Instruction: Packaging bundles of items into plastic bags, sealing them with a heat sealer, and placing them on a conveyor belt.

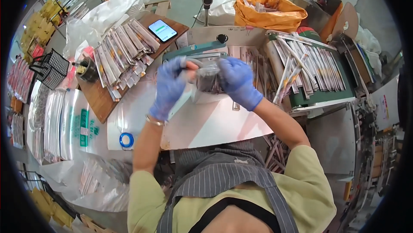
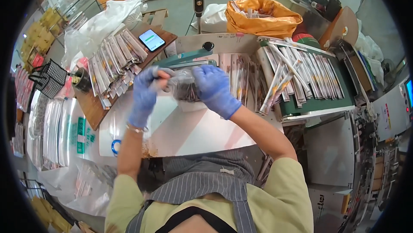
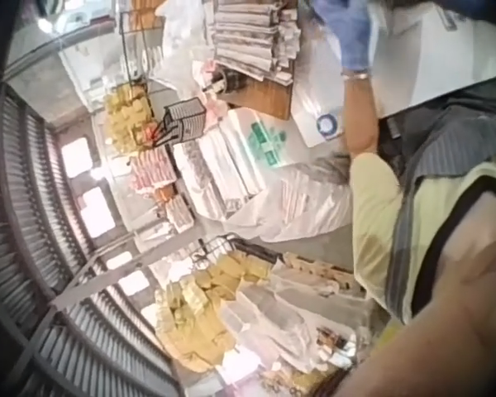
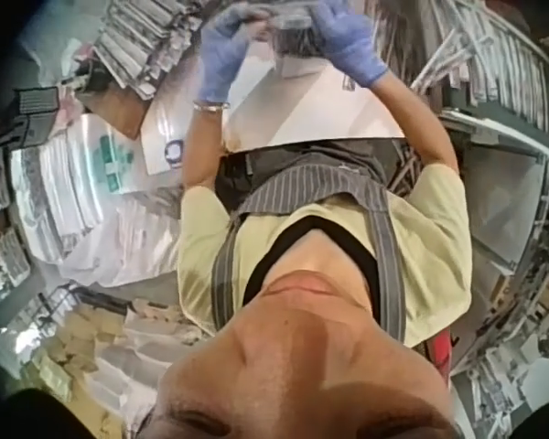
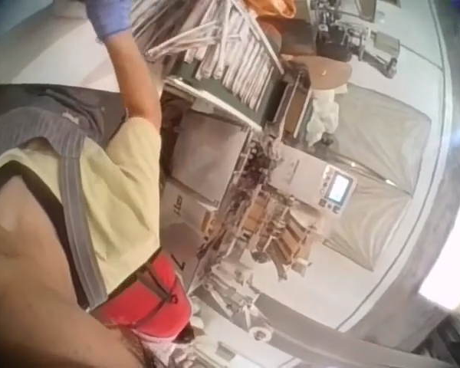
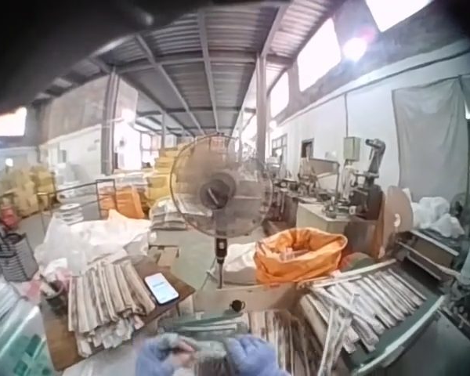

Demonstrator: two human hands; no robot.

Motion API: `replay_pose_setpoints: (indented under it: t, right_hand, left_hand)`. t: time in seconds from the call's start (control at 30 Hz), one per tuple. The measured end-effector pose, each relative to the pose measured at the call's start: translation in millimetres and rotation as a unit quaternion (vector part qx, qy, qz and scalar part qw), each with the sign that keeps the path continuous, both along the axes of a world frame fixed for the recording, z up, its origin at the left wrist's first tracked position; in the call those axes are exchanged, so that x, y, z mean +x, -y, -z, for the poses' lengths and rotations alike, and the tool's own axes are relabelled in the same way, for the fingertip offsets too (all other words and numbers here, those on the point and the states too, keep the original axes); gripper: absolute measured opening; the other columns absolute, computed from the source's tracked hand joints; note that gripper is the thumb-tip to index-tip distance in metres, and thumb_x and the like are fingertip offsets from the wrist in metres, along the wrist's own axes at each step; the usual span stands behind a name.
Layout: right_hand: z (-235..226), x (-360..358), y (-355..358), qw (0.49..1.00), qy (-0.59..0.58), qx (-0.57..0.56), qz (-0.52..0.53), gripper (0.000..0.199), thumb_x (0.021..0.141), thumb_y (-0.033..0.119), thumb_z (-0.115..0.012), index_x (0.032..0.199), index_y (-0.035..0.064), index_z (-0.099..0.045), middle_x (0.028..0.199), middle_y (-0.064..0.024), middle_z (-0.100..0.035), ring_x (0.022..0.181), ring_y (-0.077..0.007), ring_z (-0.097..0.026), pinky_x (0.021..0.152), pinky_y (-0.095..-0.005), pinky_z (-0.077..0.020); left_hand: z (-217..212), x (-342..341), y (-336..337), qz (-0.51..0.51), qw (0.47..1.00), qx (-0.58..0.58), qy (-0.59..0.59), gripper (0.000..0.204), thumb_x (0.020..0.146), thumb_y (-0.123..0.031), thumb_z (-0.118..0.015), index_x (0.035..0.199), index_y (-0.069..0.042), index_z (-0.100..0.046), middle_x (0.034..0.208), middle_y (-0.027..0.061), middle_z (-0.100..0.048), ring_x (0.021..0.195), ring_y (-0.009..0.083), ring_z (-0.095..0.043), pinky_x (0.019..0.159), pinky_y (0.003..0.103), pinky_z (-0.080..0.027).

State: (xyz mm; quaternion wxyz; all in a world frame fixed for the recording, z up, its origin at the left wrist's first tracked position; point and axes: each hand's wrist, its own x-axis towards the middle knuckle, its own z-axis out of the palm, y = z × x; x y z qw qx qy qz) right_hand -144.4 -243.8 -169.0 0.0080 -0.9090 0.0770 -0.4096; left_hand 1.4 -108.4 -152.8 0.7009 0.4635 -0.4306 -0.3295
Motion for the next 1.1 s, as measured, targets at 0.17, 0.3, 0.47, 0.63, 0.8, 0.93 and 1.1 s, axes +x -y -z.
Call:
replay_pose_setpoints:
  t: [0.17, 0.3, 0.47, 0.63, 0.8, 0.93, 1.1]
  right_hand:
    - [-39.0, 32.5, 1.6, 0.986, 0.100, 0.014, -0.131, 0.006, 0.076, 0.009, -0.058, 0.078, 0.0047, -0.053, 0.070, -0.0124, -0.054, 0.058, -0.0307, -0.054, 0.051, -0.0398, -0.0431]
    - [47.2, 76.1, 114.1, 0.982, 0.066, 0.132, 0.119, 0.012, 0.081, 0.016, -0.053, 0.086, 0.0048, -0.053, 0.073, -0.0154, -0.055, 0.065, -0.0355, -0.054, 0.059, -0.0410, -0.0440]
    - [89.3, 135.4, 112.1, 0.919, 0.154, 0.311, 0.185, 0.022, 0.086, 0.021, -0.050, 0.102, 0.0057, -0.053, 0.082, -0.0163, -0.057, 0.074, -0.0288, -0.057, 0.068, -0.0328, -0.0451]
    - [59.1, 129.6, 114.0, 0.884, 0.121, 0.450, -0.027, 0.019, 0.083, 0.016, -0.057, 0.098, 0.0035, -0.055, 0.080, -0.0074, -0.057, 0.073, -0.0129, -0.053, 0.065, -0.0249, -0.0431]
    - [160.4, 109.1, 140.5, 0.742, 0.203, 0.639, -0.016, 0.015, 0.081, 0.010, -0.058, 0.095, 0.0037, -0.061, 0.079, -0.0016, -0.058, 0.073, -0.0079, -0.052, 0.065, -0.0224, -0.0437]
    - [161.4, 111.1, 135.1, 0.760, 0.247, 0.601, -0.028, 0.016, 0.083, 0.010, -0.055, 0.096, 0.0039, -0.062, 0.078, -0.0002, -0.058, 0.074, -0.0082, -0.052, 0.068, -0.0220, -0.0433]
    - [162.1, 101.0, 148.2, 0.798, 0.187, 0.570, -0.052, 0.020, 0.083, 0.015, -0.054, 0.097, 0.0023, -0.060, 0.079, -0.0059, -0.057, 0.076, -0.0161, -0.053, 0.071, -0.0278, -0.0431]
  left_hand:
    - [98.4, -13.3, 31.3, -0.127, 0.928, -0.079, 0.342, 0.088, 0.052, -0.038, -0.084, 0.120, 0.000, -0.043, 0.094, 0.0092, -0.060, 0.093, 0.0233, -0.058, 0.080, 0.029, -0.047]
    - [165.3, -12.2, 78.2, -0.061, 0.974, 0.216, 0.043, 0.063, 0.055, -0.030, -0.082, 0.104, -0.003, -0.054, 0.089, 0.0047, -0.061, 0.080, 0.0152, -0.057, 0.072, 0.029, -0.047]
    - [196.5, -15.5, 128.8, 0.039, 0.953, 0.257, -0.154, 0.028, 0.064, -0.013, -0.076, 0.088, -0.006, -0.062, 0.080, 0.0009, -0.062, 0.074, 0.0103, -0.056, 0.068, 0.027, -0.046]
    - [198.4, 53.1, 99.3, -0.033, 0.964, 0.218, -0.149, 0.035, 0.078, -0.030, -0.059, 0.101, -0.003, -0.062, 0.095, 0.0064, -0.062, 0.087, 0.0142, -0.057, 0.081, 0.027, -0.044]
    - [265.5, 108.9, 42.9, -0.062, 0.940, 0.263, -0.207, 0.039, 0.075, -0.033, -0.066, 0.098, -0.002, -0.061, 0.089, 0.0045, -0.061, 0.071, 0.0137, -0.058, 0.068, 0.027, -0.047]
    - [273.6, 89.5, 22.9, -0.154, 0.948, 0.219, -0.172, 0.037, 0.071, -0.029, -0.071, 0.094, -0.001, -0.063, 0.087, 0.0019, -0.061, 0.075, 0.0123, -0.056, 0.070, 0.027, -0.045]
    - [249.1, 77.1, 9.3, -0.105, 0.945, 0.297, -0.089, 0.045, 0.064, -0.022, -0.076, 0.099, -0.001, -0.059, 0.091, 0.0044, -0.060, 0.077, 0.0141, -0.055, 0.070, 0.029, -0.045]
